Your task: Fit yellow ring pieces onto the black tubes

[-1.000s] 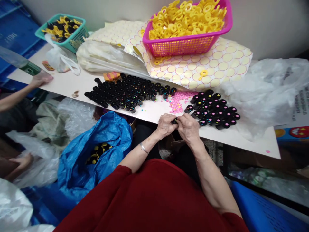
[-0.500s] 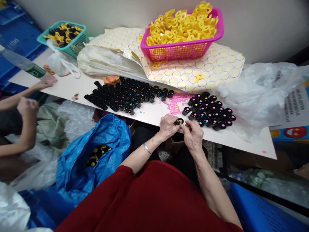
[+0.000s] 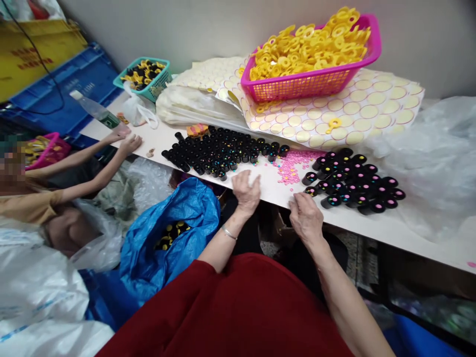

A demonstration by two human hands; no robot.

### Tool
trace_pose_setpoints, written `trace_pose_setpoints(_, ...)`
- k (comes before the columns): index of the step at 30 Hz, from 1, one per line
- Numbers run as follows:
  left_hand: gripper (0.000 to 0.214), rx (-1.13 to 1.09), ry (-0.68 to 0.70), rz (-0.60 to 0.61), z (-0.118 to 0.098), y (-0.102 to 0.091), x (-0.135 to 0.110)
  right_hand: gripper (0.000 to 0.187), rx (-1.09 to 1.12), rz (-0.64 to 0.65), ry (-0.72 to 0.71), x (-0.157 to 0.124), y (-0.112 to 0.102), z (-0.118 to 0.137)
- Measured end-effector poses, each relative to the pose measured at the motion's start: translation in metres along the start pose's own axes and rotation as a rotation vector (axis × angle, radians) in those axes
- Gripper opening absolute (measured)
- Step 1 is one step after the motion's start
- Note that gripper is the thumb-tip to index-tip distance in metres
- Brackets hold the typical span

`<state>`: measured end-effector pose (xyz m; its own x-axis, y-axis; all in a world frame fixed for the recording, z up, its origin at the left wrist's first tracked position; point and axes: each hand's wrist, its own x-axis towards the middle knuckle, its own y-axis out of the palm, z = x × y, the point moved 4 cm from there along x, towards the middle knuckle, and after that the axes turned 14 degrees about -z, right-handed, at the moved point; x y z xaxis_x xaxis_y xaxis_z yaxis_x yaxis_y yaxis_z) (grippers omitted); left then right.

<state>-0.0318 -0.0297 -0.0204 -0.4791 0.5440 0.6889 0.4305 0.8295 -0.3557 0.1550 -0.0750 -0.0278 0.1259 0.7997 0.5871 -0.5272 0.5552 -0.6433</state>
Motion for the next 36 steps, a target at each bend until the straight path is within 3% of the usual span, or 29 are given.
trace_pose_setpoints(3,0.026,0.141,-0.063,-0.125,0.041,-0.025,0.016,0.023,-0.050,-0.019,0.045,0.008,0.003,-0.005)
trace_pose_setpoints(7,0.032,0.186,-0.154,-0.107,0.072,-0.036,0.023,0.020,-0.099,0.057,0.047,0.017,0.013,0.000)
trace_pose_setpoints(13,0.036,0.150,-0.237,-0.106,0.080,-0.028,0.024,0.022,-0.321,0.138,0.147,0.030,0.027,0.004)
trace_pose_setpoints(20,0.035,0.165,-0.305,-0.118,0.087,-0.027,0.029,0.022,-0.329,0.334,-0.022,0.022,0.021,0.015)
trace_pose_setpoints(26,0.024,0.195,-0.242,-0.062,0.076,-0.031,0.038,0.021,-0.282,0.413,0.134,0.028,0.014,0.014)
trace_pose_setpoints(30,0.023,0.099,-0.134,-0.049,0.052,-0.034,0.031,0.021,-0.251,0.375,0.208,0.033,0.014,0.012)
trace_pose_setpoints(33,0.022,-0.098,-0.005,0.138,0.025,-0.021,0.009,0.021,-0.292,0.379,0.242,0.032,0.016,0.011)
trace_pose_setpoints(36,0.023,-0.287,0.019,0.370,0.004,-0.001,-0.017,0.021,-0.314,0.409,0.256,0.033,0.017,0.011)
